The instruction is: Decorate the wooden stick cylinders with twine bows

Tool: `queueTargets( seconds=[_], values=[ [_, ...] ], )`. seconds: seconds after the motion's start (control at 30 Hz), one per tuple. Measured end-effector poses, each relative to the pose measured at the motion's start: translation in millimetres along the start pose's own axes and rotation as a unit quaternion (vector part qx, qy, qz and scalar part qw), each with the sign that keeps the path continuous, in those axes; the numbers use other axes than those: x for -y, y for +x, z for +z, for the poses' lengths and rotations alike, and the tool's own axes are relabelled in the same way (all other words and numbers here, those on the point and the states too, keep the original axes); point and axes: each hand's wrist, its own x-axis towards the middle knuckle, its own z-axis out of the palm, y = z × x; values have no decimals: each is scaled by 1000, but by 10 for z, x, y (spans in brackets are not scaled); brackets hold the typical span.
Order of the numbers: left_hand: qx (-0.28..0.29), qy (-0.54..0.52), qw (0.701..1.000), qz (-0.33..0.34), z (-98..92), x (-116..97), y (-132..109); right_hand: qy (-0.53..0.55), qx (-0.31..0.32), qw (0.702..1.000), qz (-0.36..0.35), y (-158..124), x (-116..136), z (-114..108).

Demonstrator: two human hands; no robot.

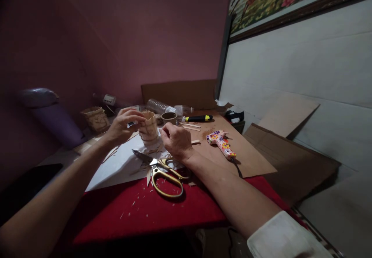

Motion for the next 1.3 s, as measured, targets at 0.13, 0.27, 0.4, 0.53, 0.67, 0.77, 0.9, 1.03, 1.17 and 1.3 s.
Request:
queueTargets(
  seconds=[0.13,0.27,0.4,0.53,0.67,0.77,0.9,1.03,1.17,1.3],
  values=[
    [-30,11,999,-12,-64,20,-3,-4,-4,1000,-3,-2,-3,5],
    [-17,50,998,22,152,-28,21,-15,1,1000,0,0,-1,-5],
    [-6,101,994,31,224,14,72,-22,9,1000,6,5,-3,-11],
    [-24,85,995,51,31,104,80,-22,2,1000,4,6,-9,-2],
    [-27,77,996,41,12,92,47,-19,3,1000,6,1,-7,-1],
    [3,102,993,54,159,59,39,-10,4,1000,15,2,-8,-5],
    [10,131,990,49,274,107,59,-10,-4,1000,29,11,-25,5],
    [13,60,998,14,176,234,82,-11,-4,1000,28,12,-45,24],
    [30,6,1000,3,41,301,87,-3,-5,999,35,13,-52,28],
    [45,-31,998,-43,-30,279,83,36,-16,996,77,38,-70,25]
  ],
)
